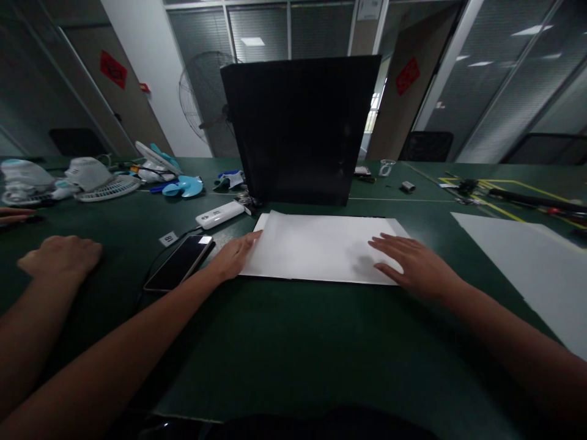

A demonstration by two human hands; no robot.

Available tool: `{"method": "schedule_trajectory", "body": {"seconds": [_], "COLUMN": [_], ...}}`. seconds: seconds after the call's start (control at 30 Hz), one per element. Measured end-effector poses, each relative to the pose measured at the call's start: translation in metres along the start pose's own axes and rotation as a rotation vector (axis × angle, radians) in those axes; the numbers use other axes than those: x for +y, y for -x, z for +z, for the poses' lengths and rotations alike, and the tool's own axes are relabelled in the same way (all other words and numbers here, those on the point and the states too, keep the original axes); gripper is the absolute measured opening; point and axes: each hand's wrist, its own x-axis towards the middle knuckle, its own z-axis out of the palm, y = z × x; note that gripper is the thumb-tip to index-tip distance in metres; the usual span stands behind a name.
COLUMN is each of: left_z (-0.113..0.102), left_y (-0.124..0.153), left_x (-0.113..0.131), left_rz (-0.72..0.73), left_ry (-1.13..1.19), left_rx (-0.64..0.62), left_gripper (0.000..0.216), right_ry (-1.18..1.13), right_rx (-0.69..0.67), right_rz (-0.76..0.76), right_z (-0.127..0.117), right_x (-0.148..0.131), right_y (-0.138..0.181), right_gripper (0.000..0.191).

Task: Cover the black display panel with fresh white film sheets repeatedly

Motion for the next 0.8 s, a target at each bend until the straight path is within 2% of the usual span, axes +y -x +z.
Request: {"method": "schedule_trajectory", "body": {"seconds": [0.07,0.17,0.27,0.33,0.43,0.6,0.8], "left_z": [0.000,-0.001,-0.002,-0.002,-0.001,0.001,0.002], "left_y": [0.000,-0.001,-0.001,-0.001,-0.002,-0.004,-0.003], "left_x": [0.001,0.006,0.012,0.015,0.014,0.009,0.007], "left_rz": [-0.046,-0.101,-0.112,-0.110,-0.093,-0.061,-0.029], "left_ry": [-0.019,-0.108,-0.204,-0.240,-0.248,-0.243,-0.209], "left_rx": [0.003,-0.043,-0.094,-0.101,-0.098,-0.085,-0.067], "left_gripper": [0.099,0.086,0.082,0.081,0.072,0.063,0.065], "right_ry": [0.087,0.178,0.145,0.101,0.096,0.096,0.089], "right_rx": [-0.017,-0.038,-0.099,-0.153,-0.160,-0.077,-0.059], "right_rz": [0.112,0.320,0.492,0.556,0.574,0.525,0.515], "right_z": [0.006,0.014,0.018,0.018,0.018,0.018,0.013], "right_x": [0.020,0.043,0.053,0.052,0.045,0.030,0.020], "right_y": [0.002,0.006,0.009,0.010,0.008,0.005,0.002], "right_gripper": [0.060,0.071,0.082,0.085,0.085,0.080,0.073]}}
